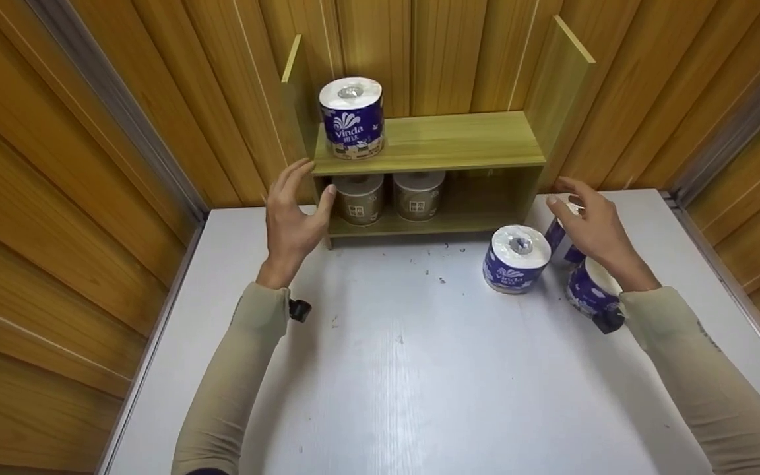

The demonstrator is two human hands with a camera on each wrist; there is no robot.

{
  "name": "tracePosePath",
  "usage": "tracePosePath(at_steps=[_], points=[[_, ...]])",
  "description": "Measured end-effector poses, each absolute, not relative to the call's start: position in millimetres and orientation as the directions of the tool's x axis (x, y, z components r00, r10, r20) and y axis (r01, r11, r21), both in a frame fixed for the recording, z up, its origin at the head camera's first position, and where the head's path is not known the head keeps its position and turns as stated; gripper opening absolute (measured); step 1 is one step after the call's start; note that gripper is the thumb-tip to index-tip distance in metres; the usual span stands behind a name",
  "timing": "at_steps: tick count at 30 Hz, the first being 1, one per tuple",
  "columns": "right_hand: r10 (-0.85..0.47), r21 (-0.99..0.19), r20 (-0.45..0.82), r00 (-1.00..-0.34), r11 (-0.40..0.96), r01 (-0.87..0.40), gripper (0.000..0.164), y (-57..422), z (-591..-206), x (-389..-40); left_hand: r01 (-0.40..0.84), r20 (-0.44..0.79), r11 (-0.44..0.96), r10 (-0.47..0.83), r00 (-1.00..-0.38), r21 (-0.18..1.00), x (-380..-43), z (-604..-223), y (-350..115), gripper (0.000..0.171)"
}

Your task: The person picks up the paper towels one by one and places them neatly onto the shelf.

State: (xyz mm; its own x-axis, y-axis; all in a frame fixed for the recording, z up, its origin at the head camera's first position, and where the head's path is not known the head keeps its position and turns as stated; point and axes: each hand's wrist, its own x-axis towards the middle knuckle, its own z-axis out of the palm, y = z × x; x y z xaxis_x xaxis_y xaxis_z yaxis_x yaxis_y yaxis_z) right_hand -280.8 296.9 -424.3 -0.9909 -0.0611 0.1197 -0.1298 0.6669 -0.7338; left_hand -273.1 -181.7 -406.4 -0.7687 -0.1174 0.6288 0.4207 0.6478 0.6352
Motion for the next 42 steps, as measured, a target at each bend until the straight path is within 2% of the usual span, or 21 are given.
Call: tracePosePath(at_steps=[10, 15, 24, 35, 42], points=[[-0.087, -0.642, 0.155, -0.984, 0.748, -0.168, 0.076, 302, -427, -259, 0.408, 0.616, 0.589, -0.203, -0.761, 0.698, -282, -395, -196, 0.048], [-0.097, -0.61, 0.185, -0.978, 0.768, -0.192, 0.074, 301, -431, -252, 0.364, 0.571, 0.569, -0.238, -0.785, 0.737, -289, -392, -202, 0.049], [-0.159, -0.502, 0.326, -0.932, 0.807, -0.312, 0.057, 290, -454, -243, 0.221, 0.419, 0.545, -0.268, -0.868, 0.809, -303, -398, -200, 0.057], [-0.204, -0.432, 0.434, -0.877, 0.808, -0.401, 0.048, 280, -479, -235, 0.166, 0.349, 0.518, -0.279, -0.895, 0.839, -318, -406, -192, 0.062], [-0.226, -0.372, 0.472, -0.852, 0.826, -0.424, 0.051, 274, -492, -235, 0.117, 0.294, 0.502, -0.289, -0.911, 0.857, -325, -409, -190, 0.065]])
